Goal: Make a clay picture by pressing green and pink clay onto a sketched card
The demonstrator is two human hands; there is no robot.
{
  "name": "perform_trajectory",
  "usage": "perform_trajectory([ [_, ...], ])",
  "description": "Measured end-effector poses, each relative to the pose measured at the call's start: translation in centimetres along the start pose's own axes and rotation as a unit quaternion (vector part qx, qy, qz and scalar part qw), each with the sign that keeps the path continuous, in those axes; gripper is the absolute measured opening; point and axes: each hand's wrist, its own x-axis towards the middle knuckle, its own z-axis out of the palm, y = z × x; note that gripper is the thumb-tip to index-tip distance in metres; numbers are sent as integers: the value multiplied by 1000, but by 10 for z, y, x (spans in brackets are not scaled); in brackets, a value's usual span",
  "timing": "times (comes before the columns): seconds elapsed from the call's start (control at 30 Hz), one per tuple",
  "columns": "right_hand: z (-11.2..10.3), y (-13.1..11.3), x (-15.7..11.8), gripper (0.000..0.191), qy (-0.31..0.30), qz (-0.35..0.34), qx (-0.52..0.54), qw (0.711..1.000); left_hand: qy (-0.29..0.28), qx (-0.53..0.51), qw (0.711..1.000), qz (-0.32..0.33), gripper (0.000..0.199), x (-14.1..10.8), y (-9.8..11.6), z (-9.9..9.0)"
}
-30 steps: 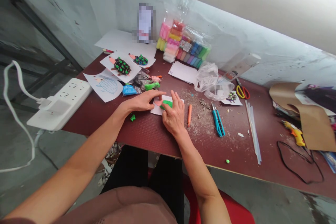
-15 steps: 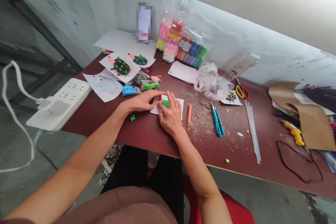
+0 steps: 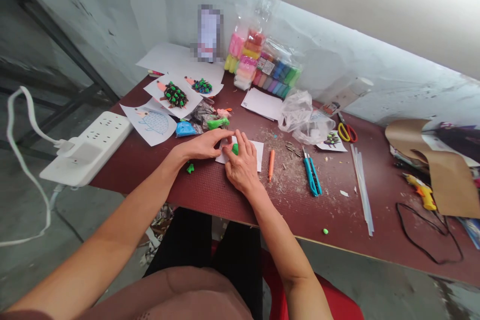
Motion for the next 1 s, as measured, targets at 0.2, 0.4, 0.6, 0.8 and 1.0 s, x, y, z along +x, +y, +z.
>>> perform_trajectory([
  [0.2,0,8,-6,33,56,-28,-3,998,5,-6,1000,4,69,-1,-7,2],
  [0.4,0,9,-11,28,74,-64,-11,995,6,-4,1000,-3,71,-2,-7,2],
  [0.6,1,7,-10,39,58,-59,-13,996,4,3,1000,-1,64,-1,-5,2],
  [0.8,0,5,-8,52,28,-56,-17,998,-1,15,1000,-12,50,0,-2,2],
  [1.0,0,4,-8,47,19,-45,-23,999,5,13,1000,-1,48,-1,-4,2],
])
